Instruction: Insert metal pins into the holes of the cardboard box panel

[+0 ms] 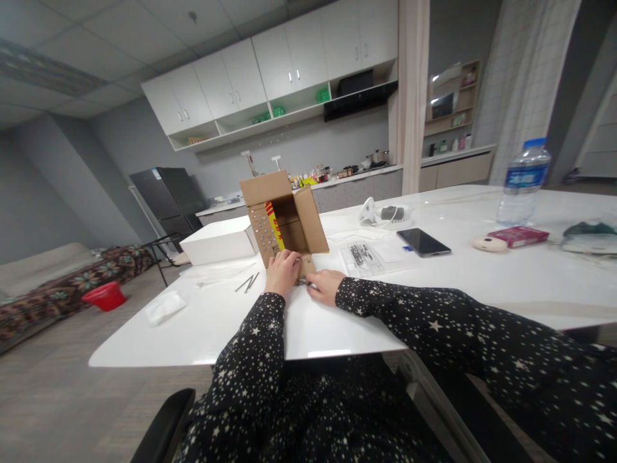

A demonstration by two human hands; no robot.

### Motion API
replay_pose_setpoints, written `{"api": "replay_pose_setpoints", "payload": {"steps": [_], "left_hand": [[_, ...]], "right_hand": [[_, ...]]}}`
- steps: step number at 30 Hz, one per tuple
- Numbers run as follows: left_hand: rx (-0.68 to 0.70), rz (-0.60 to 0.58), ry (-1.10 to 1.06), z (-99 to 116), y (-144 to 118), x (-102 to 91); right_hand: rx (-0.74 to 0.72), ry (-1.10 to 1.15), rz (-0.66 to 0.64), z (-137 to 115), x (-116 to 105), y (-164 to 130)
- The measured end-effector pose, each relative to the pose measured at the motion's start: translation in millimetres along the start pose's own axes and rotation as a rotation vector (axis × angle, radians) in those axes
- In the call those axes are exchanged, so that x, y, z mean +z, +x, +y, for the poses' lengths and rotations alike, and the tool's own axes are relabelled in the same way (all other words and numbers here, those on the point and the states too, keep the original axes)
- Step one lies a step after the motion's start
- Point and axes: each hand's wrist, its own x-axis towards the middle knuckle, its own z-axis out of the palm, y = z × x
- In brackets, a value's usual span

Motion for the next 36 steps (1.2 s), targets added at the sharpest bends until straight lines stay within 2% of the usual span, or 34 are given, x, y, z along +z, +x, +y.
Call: {"api": "replay_pose_setpoints", "payload": {"steps": [4, 11, 21, 26, 36], "left_hand": [[-0.127, 0.028, -0.007, -4, -3, -3.3], [-0.327, -0.028, 0.034, -8, -4, -6.7], [-0.449, -0.041, 0.006, -16, -8, -13.3], [-0.438, -0.07, -0.015, -17, -9, -14.0], [-0.273, -0.137, -0.067, -7, -9, -7.6]], "right_hand": [[0.011, 0.0, -0.014, -2, -3, 0], [0.024, -0.009, -0.03, -4, -5, -2], [0.014, 0.005, 0.007, -3, -8, -7], [0.007, 0.015, 0.012, -2, -7, -6], [0.017, 0.007, -0.007, -1, -2, 0]]}}
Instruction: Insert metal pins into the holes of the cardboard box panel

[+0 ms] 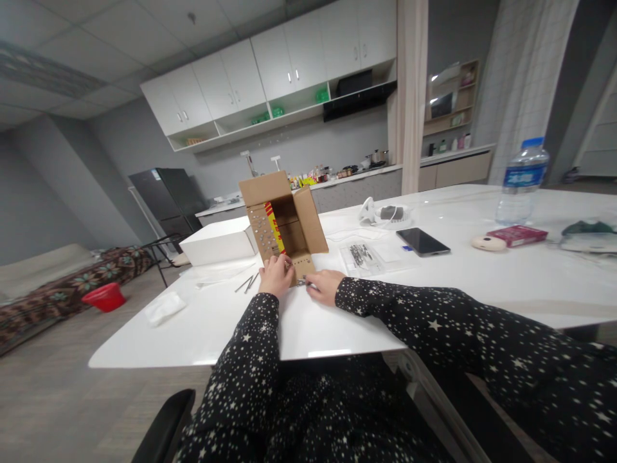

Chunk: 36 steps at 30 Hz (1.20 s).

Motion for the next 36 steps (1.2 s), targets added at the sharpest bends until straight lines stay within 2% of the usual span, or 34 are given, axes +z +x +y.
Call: {"api": "replay_pose_setpoints", "payload": {"steps": [8, 17, 27, 36], "left_hand": [[0.232, -0.075, -0.027, 14, -2, -0.2], [0.339, -0.137, -0.092, 12, 1, 1.9], [0.34, -0.187, -0.112, 13, 1, -0.1], [0.303, -0.203, -0.085, 14, 1, 0.9]], "right_hand": [[-0.017, 0.0, 0.003, 0, 0, 1], [-0.052, 0.018, 0.045, 3, 2, -1], [-0.015, -0.002, 0.009, 1, 2, 1], [-0.072, 0.02, 0.067, 4, 4, -1]]}}
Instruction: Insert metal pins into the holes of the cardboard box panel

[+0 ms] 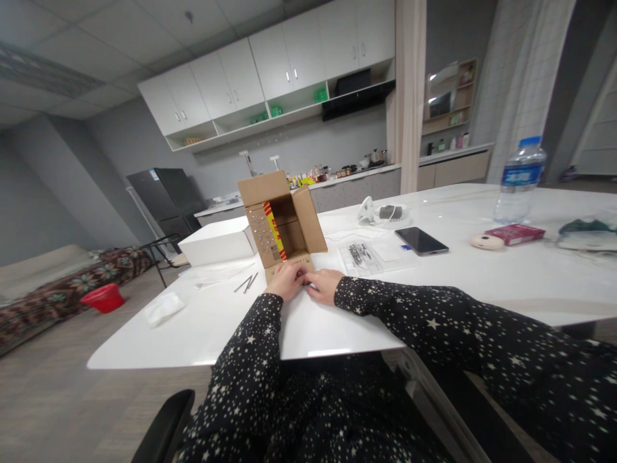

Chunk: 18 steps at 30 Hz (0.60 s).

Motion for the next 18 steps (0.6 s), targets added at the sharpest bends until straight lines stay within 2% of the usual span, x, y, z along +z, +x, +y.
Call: {"api": "replay_pose_setpoints", "payload": {"steps": [10, 14, 18], "left_hand": [[-0.057, 0.041, -0.004, -5.4, 0.7, 4.0], [-0.068, 0.106, -0.073, -6.7, 1.1, 2.2], [-0.064, 0.222, -0.092, -4.8, 1.2, -0.8]], "right_hand": [[0.057, -0.006, -0.064, -4.5, -4.9, 2.6], [0.074, -0.012, -0.074, -4.9, -4.5, 3.7], [0.084, -0.019, -0.079, -4.6, -3.3, 3.7]]}}
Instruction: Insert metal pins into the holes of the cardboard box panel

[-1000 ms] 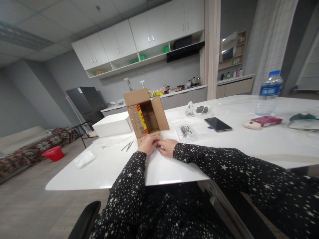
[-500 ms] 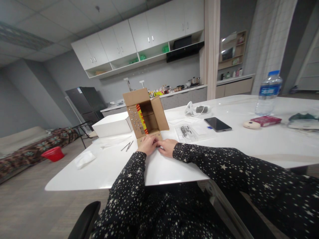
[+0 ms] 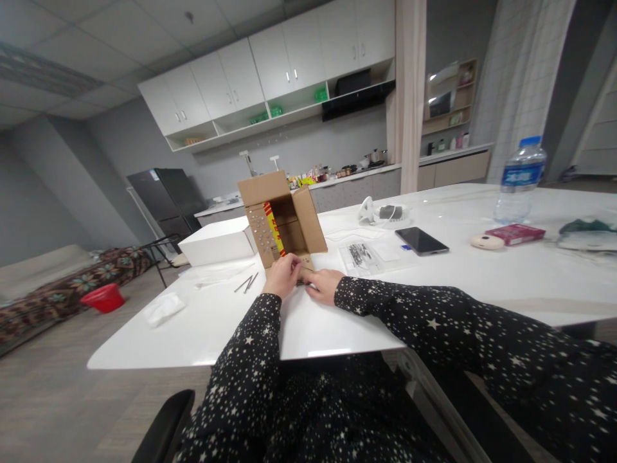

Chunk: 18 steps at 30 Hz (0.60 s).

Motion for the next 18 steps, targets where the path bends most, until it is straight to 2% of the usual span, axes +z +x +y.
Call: {"api": "replay_pose_setpoints", "payload": {"steps": [8, 14, 18], "left_hand": [[0.036, 0.205, 0.005, 4.1, 0.2, -7.7], [0.018, 0.201, 0.004, 2.1, 0.5, -6.7], [0.059, 0.176, -0.016, -1.2, 0.5, -2.6]], "right_hand": [[0.004, -0.012, -0.003, -1.2, -1.2, -1.0], [0.0, -0.02, -0.004, -1.4, -2.3, -1.4], [0.008, -0.014, -0.009, -1.3, -2.2, -1.3]]}}
